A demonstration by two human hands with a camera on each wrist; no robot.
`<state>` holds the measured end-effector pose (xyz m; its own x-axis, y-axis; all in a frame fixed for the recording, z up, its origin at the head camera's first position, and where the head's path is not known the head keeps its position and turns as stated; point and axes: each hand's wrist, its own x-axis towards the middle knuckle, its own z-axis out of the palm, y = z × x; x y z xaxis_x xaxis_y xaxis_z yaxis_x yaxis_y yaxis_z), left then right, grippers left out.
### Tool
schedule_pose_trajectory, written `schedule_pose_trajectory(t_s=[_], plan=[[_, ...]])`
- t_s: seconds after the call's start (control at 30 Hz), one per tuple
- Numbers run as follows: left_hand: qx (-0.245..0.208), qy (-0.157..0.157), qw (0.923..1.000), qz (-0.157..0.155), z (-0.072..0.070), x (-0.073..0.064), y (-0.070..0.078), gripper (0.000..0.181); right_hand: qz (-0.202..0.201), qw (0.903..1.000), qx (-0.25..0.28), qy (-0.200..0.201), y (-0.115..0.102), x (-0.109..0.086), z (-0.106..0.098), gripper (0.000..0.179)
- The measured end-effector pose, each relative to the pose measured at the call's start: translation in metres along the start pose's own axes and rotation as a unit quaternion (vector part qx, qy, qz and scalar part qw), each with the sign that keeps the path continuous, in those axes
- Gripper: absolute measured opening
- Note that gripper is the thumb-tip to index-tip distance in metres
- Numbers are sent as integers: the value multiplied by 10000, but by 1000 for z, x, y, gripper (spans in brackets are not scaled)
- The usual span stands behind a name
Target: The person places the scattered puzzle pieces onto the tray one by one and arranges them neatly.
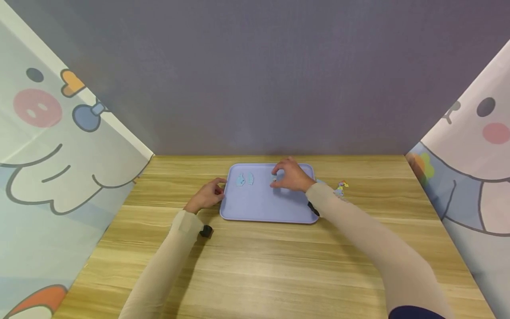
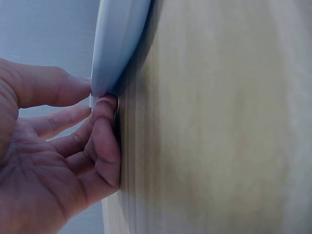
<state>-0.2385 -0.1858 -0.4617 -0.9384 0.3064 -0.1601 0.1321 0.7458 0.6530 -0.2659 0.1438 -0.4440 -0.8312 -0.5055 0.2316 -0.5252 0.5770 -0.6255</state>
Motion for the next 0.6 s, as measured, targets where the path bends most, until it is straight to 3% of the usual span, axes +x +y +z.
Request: schedule_pose_trajectory(t_s=[0.6], plan=[[-27,16,10000,12,1,0,-2,51,475,9988,-69,-87,-9,17,28,37]])
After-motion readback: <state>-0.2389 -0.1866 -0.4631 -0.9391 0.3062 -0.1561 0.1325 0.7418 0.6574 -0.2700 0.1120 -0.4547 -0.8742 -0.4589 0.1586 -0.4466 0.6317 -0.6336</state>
